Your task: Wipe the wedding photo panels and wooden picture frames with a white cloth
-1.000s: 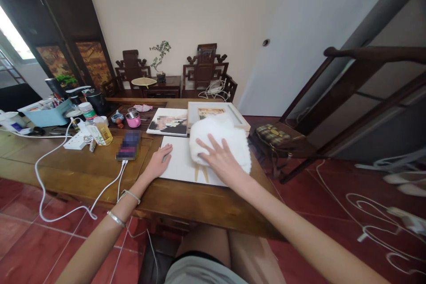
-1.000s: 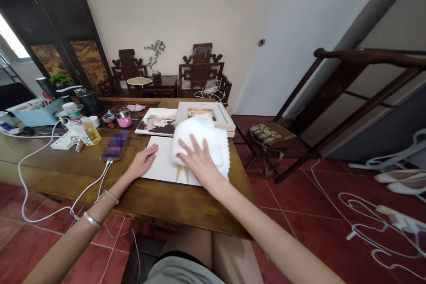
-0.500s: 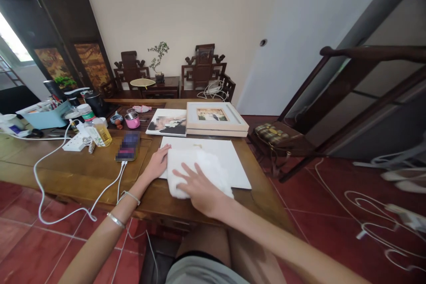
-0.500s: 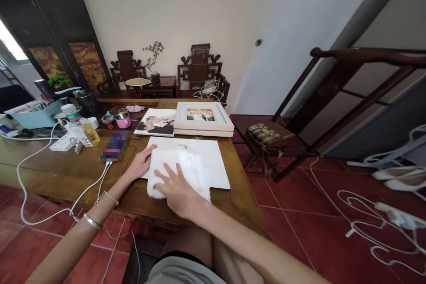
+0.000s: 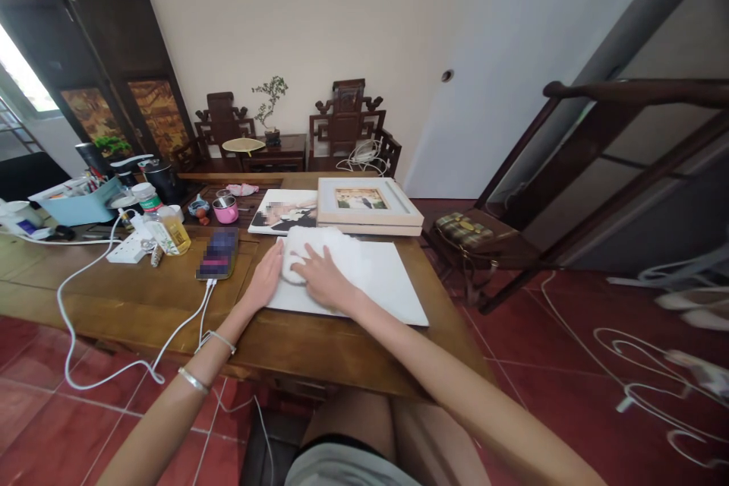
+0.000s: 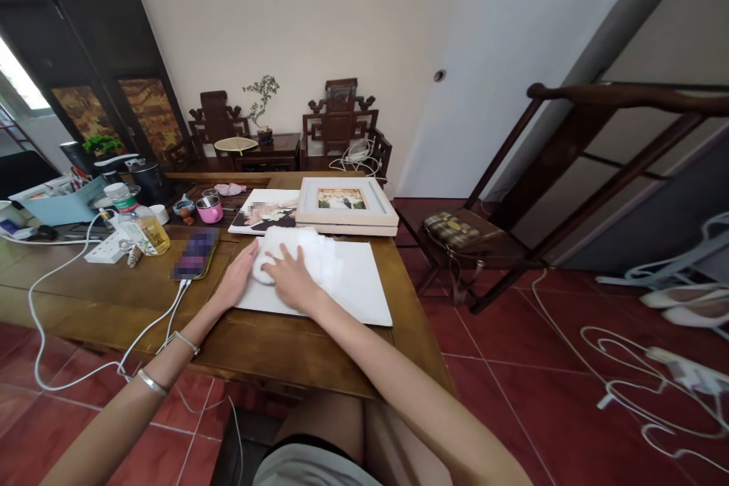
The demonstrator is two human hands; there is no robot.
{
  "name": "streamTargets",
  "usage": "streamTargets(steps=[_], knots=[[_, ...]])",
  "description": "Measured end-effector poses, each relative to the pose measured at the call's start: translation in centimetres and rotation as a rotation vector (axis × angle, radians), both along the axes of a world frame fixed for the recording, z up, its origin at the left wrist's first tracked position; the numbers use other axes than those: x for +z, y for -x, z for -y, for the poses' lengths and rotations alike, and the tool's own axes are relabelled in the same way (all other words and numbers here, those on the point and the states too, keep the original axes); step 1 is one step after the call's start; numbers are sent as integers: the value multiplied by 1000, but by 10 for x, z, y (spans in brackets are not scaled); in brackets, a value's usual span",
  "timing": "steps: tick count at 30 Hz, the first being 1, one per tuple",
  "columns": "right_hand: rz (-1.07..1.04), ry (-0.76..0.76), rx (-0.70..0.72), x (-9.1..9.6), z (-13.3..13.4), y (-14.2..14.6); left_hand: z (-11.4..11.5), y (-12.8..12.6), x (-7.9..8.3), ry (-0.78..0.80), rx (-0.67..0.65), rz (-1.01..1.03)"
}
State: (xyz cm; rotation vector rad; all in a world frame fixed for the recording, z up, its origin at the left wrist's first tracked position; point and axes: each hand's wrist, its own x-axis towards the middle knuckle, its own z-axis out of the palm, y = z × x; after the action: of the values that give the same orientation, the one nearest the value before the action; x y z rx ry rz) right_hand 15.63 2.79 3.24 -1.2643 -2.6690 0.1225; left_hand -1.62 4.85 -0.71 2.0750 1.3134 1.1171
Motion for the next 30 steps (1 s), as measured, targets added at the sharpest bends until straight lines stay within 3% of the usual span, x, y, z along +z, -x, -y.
streamTargets(steps=[3, 6, 10, 15, 18, 21, 26, 30], knots=[[-10, -6, 173, 3, 27, 8, 0, 1, 1, 1, 28, 66], [-1, 33, 341, 9, 57, -7, 1, 2, 0, 23, 36, 59], [12, 130, 330, 13, 72, -44, 3, 1, -2, 32, 13, -13], [-83, 104, 83, 6, 29, -57, 1, 1, -4, -1, -20, -114], [-150, 107, -3, 6, -10, -35, 0, 0, -3, -31, -40, -140], [-186, 94, -1, 12, -37, -4, 0, 0, 1, -54, -68, -168], [-180, 66, 20, 22, -43, 21, 4, 0, 5, -48, -59, -205], [-126, 73, 1, 24, -37, -9, 4, 1, 1, -47, -66, -175]])
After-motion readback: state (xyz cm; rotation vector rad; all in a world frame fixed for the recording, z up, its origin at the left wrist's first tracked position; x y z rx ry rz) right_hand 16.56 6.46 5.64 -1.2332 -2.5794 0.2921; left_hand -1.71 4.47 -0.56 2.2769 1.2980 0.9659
